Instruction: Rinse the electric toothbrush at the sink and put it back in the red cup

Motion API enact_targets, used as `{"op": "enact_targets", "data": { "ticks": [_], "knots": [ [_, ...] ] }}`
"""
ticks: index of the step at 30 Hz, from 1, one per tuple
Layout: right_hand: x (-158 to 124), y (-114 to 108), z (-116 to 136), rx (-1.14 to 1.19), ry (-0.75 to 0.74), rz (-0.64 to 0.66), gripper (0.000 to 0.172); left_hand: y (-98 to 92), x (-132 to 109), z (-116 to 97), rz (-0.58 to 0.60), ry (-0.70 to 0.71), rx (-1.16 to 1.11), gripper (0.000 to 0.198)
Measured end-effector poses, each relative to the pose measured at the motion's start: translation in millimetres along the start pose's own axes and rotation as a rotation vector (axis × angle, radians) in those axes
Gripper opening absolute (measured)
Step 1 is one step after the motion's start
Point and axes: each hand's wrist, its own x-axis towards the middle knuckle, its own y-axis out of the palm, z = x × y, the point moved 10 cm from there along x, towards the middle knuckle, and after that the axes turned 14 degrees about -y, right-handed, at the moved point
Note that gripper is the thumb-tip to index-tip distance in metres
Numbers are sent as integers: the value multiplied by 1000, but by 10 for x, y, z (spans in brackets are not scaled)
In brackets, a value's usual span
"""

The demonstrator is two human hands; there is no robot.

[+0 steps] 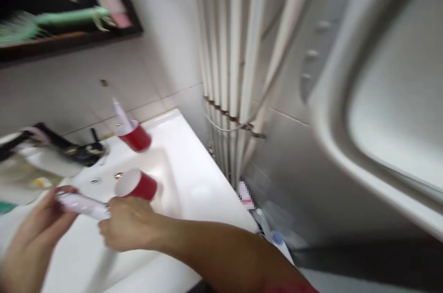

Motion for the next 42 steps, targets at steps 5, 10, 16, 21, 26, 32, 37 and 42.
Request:
{"op": "enact_targets", "data": {
  "ticks": [5, 10, 16, 21, 26, 32, 37, 42],
  "knots": [
    [34, 59, -33, 115, -6, -81, 24, 326, 228, 139, 258, -144, -128, 23],
    [107, 215, -26, 206, 11, -11, 22, 201, 277, 113, 260, -153, -251, 10],
    [91, 381, -35, 393, 95, 22, 34, 208, 282, 138, 309, -191, -315, 9],
    [59, 487, -103, 487, 181, 32, 38, 208, 279, 91, 326, -119, -239, 10],
    [38, 439, -143, 376, 202, -22, 38, 214, 258, 113, 301, -96, -164, 13],
    [12, 479, -148, 367, 222, -38, 37, 246, 233, 162, 277, -98, -158, 13],
    [35, 464, -121, 407, 203, -63, 42, 309, 169, 136, 340, -58, -172, 10],
    [58, 427, -84, 471, 191, -89, 47, 395, 111, 81, 439, -19, -154, 11]
  ]
}}
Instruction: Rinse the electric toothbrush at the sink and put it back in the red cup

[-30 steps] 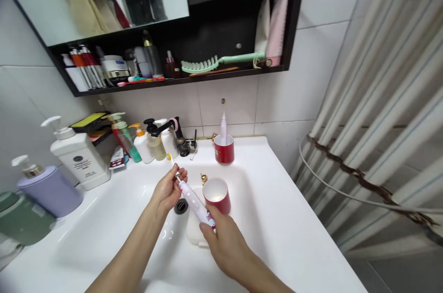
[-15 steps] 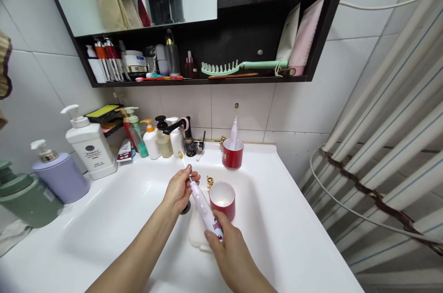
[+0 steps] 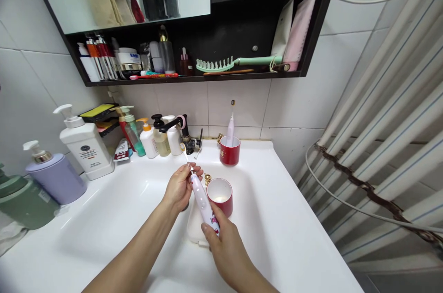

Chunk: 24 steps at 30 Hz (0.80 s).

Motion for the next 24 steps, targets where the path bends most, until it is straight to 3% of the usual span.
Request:
{"op": "enact_targets", "data": {
  "ticks": [12, 20, 24],
  "knots": [
    [-35, 70, -47, 172, 110, 7, 46, 24, 27, 129, 5, -77, 71, 7],
    [39, -133, 99, -75, -108, -105, 40, 92, -22, 9, -1, 40, 216, 14],
    [17, 30, 27, 147, 14, -25, 44, 80, -1, 48, 13, -5, 189, 15]
  ]
}}
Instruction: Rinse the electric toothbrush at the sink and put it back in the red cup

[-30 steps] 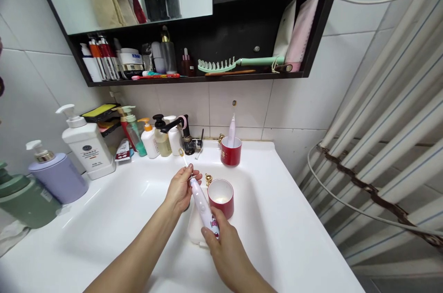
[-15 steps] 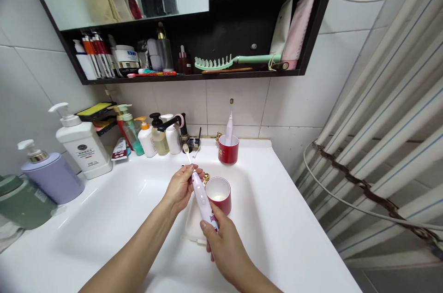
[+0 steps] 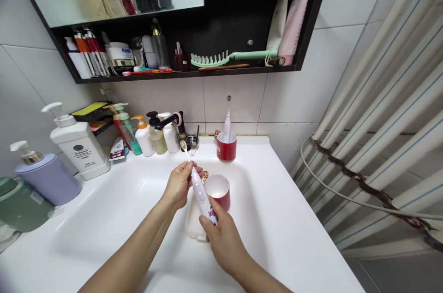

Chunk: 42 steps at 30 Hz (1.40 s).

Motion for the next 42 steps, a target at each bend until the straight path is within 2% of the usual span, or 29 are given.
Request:
{"op": "enact_targets", "data": {
  "ticks": [3, 8, 13, 16, 18, 20, 24, 27, 30, 36, 39, 42],
  "knots": [
    [-31, 124, 2, 160, 70, 51, 44, -16, 26, 58, 3, -38, -17, 15],
    [-47, 143, 7, 244, 74, 38, 40, 7, 29, 73, 17, -24, -6, 15],
    [-41, 242, 48, 358, 20, 82, 28, 177, -64, -13, 97, 7, -18, 17],
    [141, 36, 247, 258, -105, -33, 26, 221, -123, -58, 94, 50, -1, 19],
    [327, -237, 449, 127, -226, -174, 25, 189, -158, -82, 56, 128, 63, 20],
    [501, -510, 630, -100, -333, -305, 25, 165, -207, -91, 21, 243, 226, 20],
    [744, -740, 503, -259, -308, -391, 27, 289, -327, 38, 72, 464, 697, 25],
    [748, -762, 294, -390, -263, -412, 26, 388, -327, 245, 128, 512, 1022, 28],
    [700, -759, 164, -504, -228, -408, 25, 404, -261, 381, 114, 523, 1246, 19],
    [633, -833, 129, -622, -192, -369, 25, 497, -257, 452, 143, 554, 1336, 19],
    [586, -942, 191, -634, -198, -357, 25, 696, -337, 432, 184, 599, 1366, 18],
    [559, -1178, 314, -633, -205, -365, 28, 1021, -405, 390, 216, 686, 1470, 16]
  ]
}}
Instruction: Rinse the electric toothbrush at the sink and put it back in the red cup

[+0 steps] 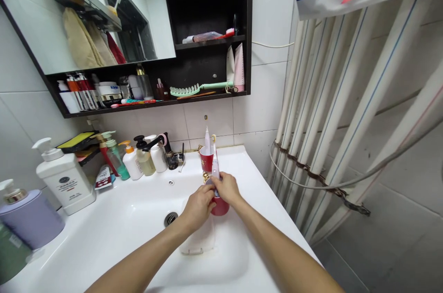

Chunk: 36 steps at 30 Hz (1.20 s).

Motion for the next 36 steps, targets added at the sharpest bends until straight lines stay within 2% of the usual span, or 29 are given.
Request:
{"op": "enact_targets", "data": {
  "ticks": [4, 8, 13, 18, 21, 24, 25, 27, 29, 31, 33, 36],
  "knots": [
    [247, -415, -127, -20, 8, -20, 28, 12, 325, -391, -13, 106, 126, 15],
    [546, -658, -340, -53, 51, -4, 26, 104, 749, -546, -30, 132, 152, 13],
    [838, -660, -646, -61, 111, 36, 26, 288, 1198, -488, -16, 153, 151, 13],
    [1030, -508, -870, -16, 154, 75, 27, 344, 1393, -347, -8, 156, 154, 14],
    [1088, -418, -933, 21, 165, 98, 27, 166, 1380, -206, -120, 124, 172, 21],
    [1106, -429, -931, 30, 164, 88, 26, -133, 1336, 84, -293, -35, 221, 29],
    [1104, -469, -909, 22, 159, 68, 26, -187, 1326, 199, -300, -104, 244, 28],
    [1084, -604, -820, -11, 144, -15, 27, -213, 1303, 383, -239, -204, 283, 22],
    [1017, -759, -663, -55, 115, -138, 32, -201, 1242, 463, -169, -237, 296, 17],
    [893, -812, -451, -79, 61, -236, 37, -217, 1114, 469, -154, -239, 290, 16],
    [735, -679, -235, -63, -8, -247, 37, -229, 914, 449, -162, -232, 279, 15],
    [471, -230, -38, 4, -62, -139, 36, -175, 533, 442, -139, -234, 261, 15]
  ]
}}
